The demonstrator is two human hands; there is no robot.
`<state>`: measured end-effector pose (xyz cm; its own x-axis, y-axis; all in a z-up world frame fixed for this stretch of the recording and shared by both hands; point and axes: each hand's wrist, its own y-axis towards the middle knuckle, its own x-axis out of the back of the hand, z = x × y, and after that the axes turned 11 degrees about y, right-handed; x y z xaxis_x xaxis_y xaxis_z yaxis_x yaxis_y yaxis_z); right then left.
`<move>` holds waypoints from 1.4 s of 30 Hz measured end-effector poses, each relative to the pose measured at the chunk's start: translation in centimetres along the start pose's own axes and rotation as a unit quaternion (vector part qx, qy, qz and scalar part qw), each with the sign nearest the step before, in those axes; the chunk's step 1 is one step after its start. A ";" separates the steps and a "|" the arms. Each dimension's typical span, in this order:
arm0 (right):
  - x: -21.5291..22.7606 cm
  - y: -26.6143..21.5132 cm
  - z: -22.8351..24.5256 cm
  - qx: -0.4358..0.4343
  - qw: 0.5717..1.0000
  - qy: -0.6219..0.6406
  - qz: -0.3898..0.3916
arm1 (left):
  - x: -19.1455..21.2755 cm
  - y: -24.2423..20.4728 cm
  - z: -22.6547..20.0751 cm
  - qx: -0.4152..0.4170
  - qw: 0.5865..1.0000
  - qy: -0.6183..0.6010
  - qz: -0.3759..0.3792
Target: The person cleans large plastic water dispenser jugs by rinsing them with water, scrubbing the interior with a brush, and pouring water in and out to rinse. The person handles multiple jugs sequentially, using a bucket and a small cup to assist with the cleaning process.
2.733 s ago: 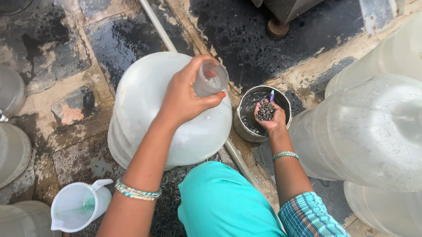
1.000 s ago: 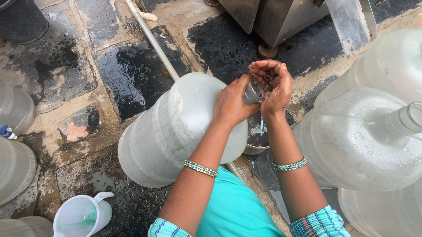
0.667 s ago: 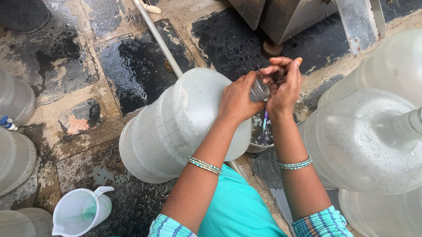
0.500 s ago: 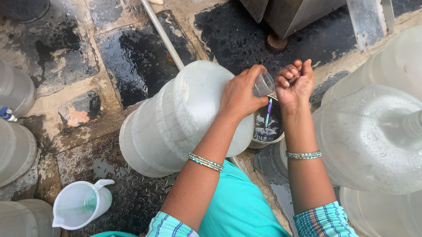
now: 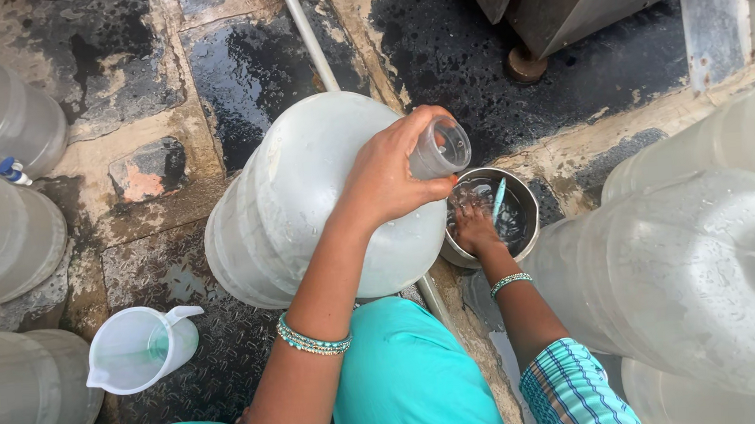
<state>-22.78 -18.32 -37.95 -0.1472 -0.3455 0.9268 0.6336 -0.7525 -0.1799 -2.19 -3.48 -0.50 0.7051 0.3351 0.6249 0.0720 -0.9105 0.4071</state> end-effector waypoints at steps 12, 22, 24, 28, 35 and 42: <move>3.8 -3.8 -0.6 -0.212 0.909 0.212 -0.289 | 8.8 -4.3 4.8 0.033 0.997 -0.057 -0.043; 12.1 -2.5 1.6 -0.008 0.895 0.141 -0.422 | 18.4 -10.8 7.9 0.073 0.963 -0.163 -0.204; 15.0 -3.2 3.9 -0.008 0.885 0.226 -0.407 | 19.5 -11.7 8.3 0.008 0.954 -0.186 -0.234; 19.7 -3.9 9.6 0.072 0.912 0.181 -0.360 | 18.6 -13.7 8.5 0.099 0.950 -0.194 -0.223; 30.2 -2.7 21.9 0.158 0.844 0.341 -0.383 | 15.6 -13.6 10.5 0.091 0.959 -0.185 -0.192; 33.3 -4.0 33.8 0.242 0.897 0.237 -0.285 | 17.0 -14.4 10.6 0.114 0.957 -0.209 -0.169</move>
<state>-4.50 -7.86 4.77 -0.7858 -0.2675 0.5577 0.5911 -0.5901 0.5499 16.24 12.76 -2.77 0.8316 0.5366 0.1434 0.4633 -0.8125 0.3537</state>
